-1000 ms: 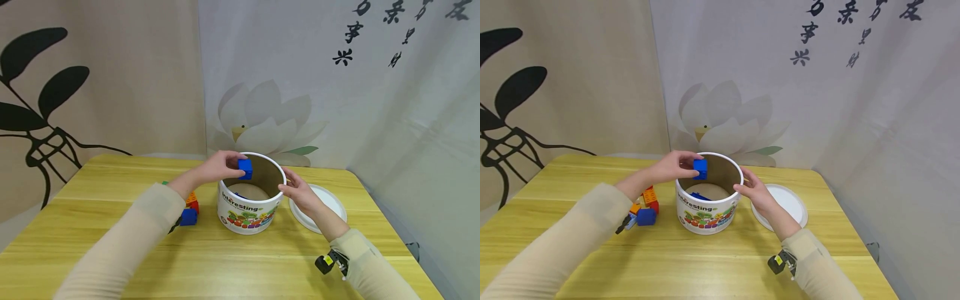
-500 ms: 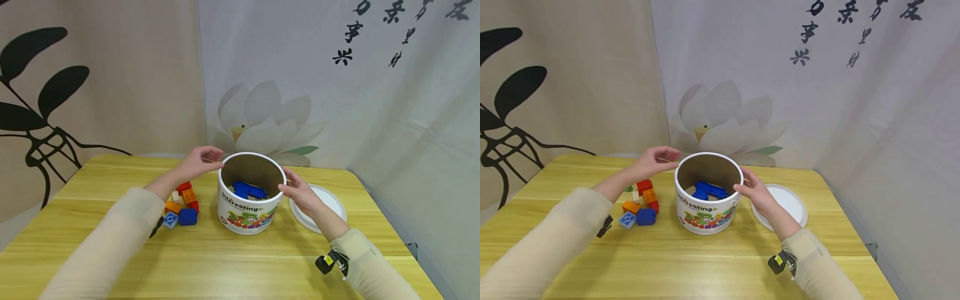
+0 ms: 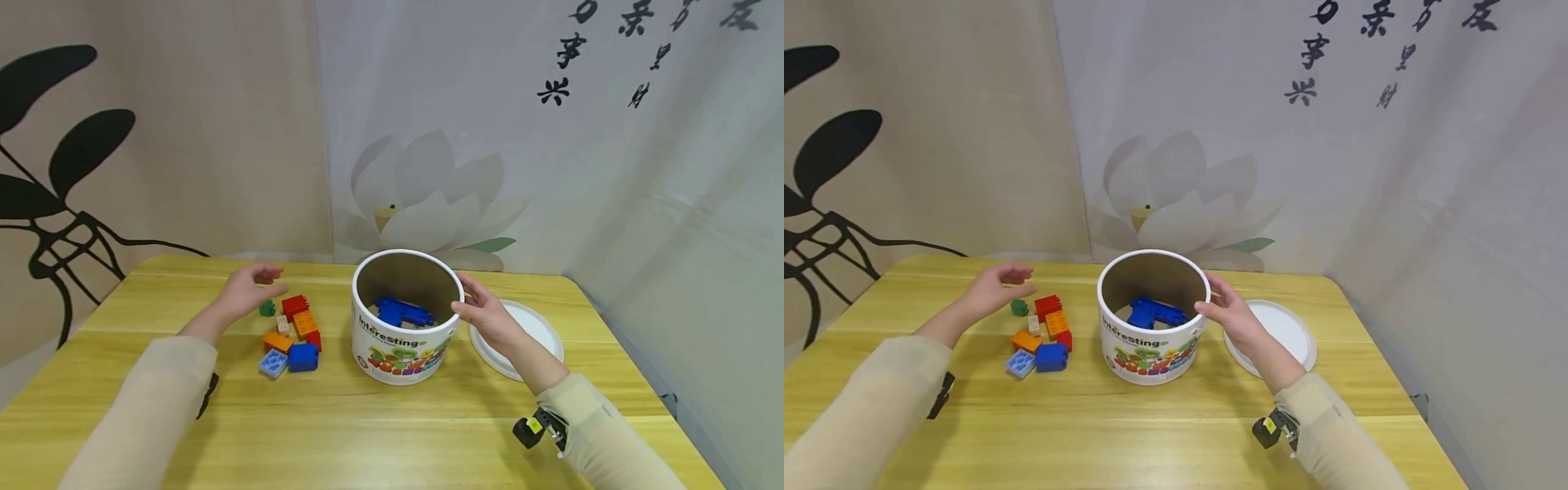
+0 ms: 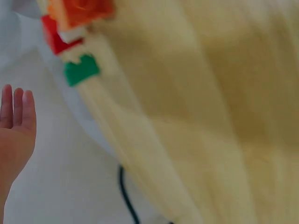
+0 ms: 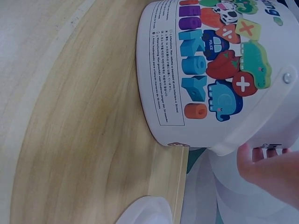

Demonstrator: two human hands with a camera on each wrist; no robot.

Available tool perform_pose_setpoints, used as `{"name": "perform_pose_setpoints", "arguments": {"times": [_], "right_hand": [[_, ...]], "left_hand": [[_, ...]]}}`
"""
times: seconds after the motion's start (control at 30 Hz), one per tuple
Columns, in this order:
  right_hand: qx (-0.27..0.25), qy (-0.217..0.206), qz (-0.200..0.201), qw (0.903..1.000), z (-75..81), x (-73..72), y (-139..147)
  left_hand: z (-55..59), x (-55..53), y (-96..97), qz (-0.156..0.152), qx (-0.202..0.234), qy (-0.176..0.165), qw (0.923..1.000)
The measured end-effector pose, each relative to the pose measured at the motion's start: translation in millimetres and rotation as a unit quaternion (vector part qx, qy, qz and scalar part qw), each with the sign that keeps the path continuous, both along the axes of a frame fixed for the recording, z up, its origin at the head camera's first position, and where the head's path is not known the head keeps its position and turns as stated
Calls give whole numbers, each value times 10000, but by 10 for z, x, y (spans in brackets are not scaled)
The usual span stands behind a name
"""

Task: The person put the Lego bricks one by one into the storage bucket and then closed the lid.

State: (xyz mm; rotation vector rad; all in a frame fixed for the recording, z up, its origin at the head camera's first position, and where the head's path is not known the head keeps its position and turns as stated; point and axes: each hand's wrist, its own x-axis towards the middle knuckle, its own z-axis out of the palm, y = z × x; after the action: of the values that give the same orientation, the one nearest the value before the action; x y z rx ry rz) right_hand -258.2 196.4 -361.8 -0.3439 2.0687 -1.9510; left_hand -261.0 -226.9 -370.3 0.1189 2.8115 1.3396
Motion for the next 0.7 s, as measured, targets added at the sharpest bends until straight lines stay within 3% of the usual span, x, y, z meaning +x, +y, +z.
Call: {"name": "perform_pose_setpoints", "arguments": {"times": [0.27,0.7], "right_hand": [[-15,0,21,10000,-31,6,1],[-42,21,32,10000,-22,-5,11]], "left_hand": [[-236,58,-247,-64,-401,-238,9989],[-400,55,-232,-379,-883,103,9953]]}}
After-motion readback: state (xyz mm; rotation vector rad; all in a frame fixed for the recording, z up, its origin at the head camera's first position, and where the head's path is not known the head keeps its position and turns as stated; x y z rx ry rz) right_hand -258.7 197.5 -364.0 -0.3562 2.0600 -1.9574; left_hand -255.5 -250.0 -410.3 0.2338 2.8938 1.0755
